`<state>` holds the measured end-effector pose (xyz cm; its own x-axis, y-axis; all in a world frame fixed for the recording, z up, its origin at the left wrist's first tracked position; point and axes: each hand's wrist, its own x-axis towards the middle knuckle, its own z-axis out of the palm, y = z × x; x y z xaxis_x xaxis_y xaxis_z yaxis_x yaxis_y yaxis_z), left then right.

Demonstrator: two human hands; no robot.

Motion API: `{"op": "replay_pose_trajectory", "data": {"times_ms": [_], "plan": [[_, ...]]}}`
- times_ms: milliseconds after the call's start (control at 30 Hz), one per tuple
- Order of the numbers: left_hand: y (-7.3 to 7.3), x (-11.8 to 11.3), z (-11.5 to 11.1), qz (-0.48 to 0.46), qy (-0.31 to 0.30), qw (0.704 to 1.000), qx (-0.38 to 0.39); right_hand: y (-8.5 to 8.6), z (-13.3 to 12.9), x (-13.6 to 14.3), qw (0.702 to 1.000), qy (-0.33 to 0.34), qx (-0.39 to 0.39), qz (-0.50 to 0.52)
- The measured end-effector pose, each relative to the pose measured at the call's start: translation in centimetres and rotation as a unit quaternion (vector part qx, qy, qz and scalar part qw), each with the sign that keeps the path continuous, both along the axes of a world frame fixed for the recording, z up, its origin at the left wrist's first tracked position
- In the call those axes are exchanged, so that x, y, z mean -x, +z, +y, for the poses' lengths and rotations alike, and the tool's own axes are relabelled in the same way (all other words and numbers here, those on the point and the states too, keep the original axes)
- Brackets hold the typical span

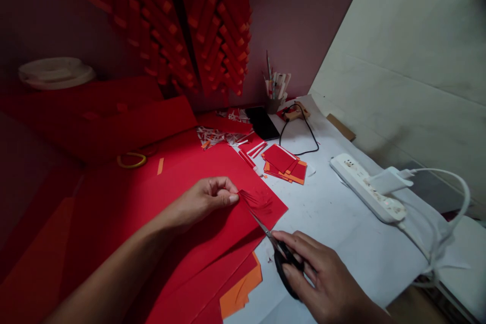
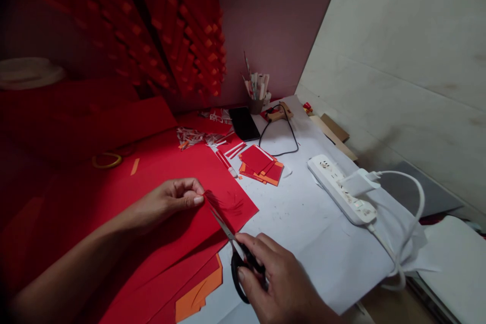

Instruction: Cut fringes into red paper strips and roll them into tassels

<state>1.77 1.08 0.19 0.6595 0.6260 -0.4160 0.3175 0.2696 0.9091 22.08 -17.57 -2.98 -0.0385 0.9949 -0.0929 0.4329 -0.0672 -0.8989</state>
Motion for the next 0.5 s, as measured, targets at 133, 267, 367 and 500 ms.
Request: {"op": "replay_pose_trajectory", "data": {"times_ms": [133, 267, 367, 500], "plan": [[0.12, -0.14, -0.29, -0.01, -0.019, 1.0, 0.003, -0.06, 0.0, 0.17, 1.0, -0.005, -0.005, 0.005], [0.19, -0.16, -0.35, -0.013, -0.011, 1.0, 0.012, -0.07, 0.01, 0.24, 1.0, -0.006, -0.01, 0.01], [0.12, -0.12, -0.3, -0.013, -0.01, 1.0, 0.018, -0.06, 0.01, 0.19, 1.0, -0.004, -0.011, 0.01], [-0.02, -0.11, -0.22, -0.012, -0.017, 1.0, 0.017, 0.01, -0.03, 0.05, 1.0, 0.002, -0.015, 0.009]]}}
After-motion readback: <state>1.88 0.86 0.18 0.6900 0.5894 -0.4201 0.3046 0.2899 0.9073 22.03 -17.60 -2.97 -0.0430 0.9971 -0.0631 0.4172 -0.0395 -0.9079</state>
